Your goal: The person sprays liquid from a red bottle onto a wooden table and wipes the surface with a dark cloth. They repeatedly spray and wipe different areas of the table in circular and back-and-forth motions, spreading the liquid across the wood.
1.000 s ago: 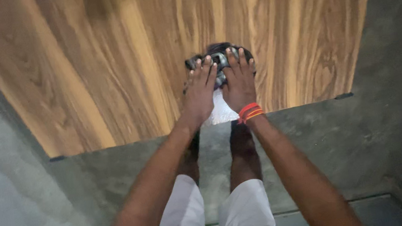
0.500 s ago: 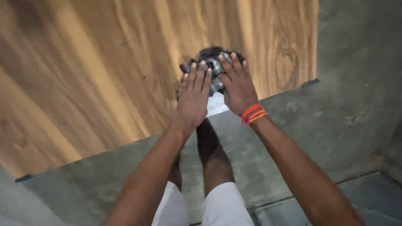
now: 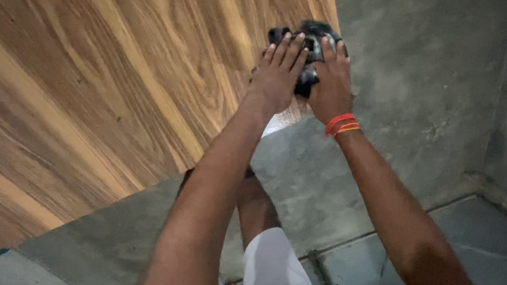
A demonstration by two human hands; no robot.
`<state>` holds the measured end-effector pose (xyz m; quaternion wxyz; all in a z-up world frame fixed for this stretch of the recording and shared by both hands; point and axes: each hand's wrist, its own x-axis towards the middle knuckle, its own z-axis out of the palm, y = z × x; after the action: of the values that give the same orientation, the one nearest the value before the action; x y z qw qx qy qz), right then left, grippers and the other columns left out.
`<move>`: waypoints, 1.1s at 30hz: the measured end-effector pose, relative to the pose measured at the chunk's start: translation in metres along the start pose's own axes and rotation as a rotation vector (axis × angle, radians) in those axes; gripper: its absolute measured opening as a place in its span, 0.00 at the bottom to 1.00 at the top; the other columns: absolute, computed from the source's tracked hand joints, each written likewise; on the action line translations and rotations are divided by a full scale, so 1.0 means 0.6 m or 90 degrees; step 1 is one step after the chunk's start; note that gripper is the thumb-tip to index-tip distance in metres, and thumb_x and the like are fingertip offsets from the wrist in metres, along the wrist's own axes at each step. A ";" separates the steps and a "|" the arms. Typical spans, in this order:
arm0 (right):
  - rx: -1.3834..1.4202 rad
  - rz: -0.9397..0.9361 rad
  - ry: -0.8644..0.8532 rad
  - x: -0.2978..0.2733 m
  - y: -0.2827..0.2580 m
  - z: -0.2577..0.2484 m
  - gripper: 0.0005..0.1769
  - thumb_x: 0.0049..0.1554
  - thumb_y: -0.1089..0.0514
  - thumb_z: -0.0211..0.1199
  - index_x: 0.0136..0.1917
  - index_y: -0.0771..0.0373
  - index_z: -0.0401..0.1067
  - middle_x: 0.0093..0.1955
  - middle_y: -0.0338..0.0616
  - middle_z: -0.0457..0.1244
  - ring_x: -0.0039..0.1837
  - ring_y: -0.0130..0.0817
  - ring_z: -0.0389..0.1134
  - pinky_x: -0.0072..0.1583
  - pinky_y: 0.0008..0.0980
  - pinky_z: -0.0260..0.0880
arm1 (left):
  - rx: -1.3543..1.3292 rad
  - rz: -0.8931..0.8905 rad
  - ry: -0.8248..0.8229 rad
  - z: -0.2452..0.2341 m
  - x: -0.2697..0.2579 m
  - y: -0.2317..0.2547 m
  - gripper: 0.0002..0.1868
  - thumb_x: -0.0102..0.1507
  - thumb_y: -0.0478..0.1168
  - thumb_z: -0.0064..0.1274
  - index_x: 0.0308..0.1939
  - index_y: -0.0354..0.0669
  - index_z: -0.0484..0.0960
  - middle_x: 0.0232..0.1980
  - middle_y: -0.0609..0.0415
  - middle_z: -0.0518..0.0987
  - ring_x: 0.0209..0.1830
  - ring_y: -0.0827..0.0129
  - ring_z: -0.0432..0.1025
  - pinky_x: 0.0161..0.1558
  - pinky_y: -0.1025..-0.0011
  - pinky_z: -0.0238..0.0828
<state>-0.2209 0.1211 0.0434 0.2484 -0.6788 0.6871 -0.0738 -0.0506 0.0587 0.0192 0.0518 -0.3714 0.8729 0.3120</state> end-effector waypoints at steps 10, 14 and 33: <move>0.060 0.123 0.065 -0.086 -0.029 0.048 0.16 0.55 0.70 0.52 0.57 0.69 0.69 0.85 0.59 0.44 0.85 0.68 0.36 0.80 0.68 0.35 | -0.031 0.037 -0.009 0.019 -0.052 0.039 0.41 0.63 0.46 0.51 0.78 0.39 0.55 0.84 0.46 0.44 0.84 0.49 0.37 0.79 0.48 0.35; 0.037 0.135 0.067 -0.132 -0.072 0.077 0.16 0.56 0.69 0.53 0.58 0.67 0.69 0.85 0.57 0.44 0.86 0.67 0.36 0.80 0.68 0.35 | -0.089 0.044 -0.037 0.019 -0.116 0.039 0.42 0.62 0.47 0.53 0.77 0.38 0.56 0.83 0.45 0.45 0.84 0.47 0.38 0.79 0.47 0.36; 0.013 0.054 -0.081 -0.197 -0.383 0.213 0.22 0.52 0.65 0.59 0.61 0.68 0.72 0.84 0.57 0.43 0.85 0.65 0.35 0.79 0.68 0.32 | -0.080 -0.149 -0.025 0.039 -0.467 -0.102 0.41 0.59 0.33 0.49 0.78 0.43 0.58 0.84 0.48 0.49 0.84 0.51 0.43 0.77 0.50 0.41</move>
<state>0.0364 0.2500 0.0622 0.3013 -0.6500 0.6971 -0.0265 0.1892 0.2126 0.0595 0.0819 -0.4673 0.8012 0.3647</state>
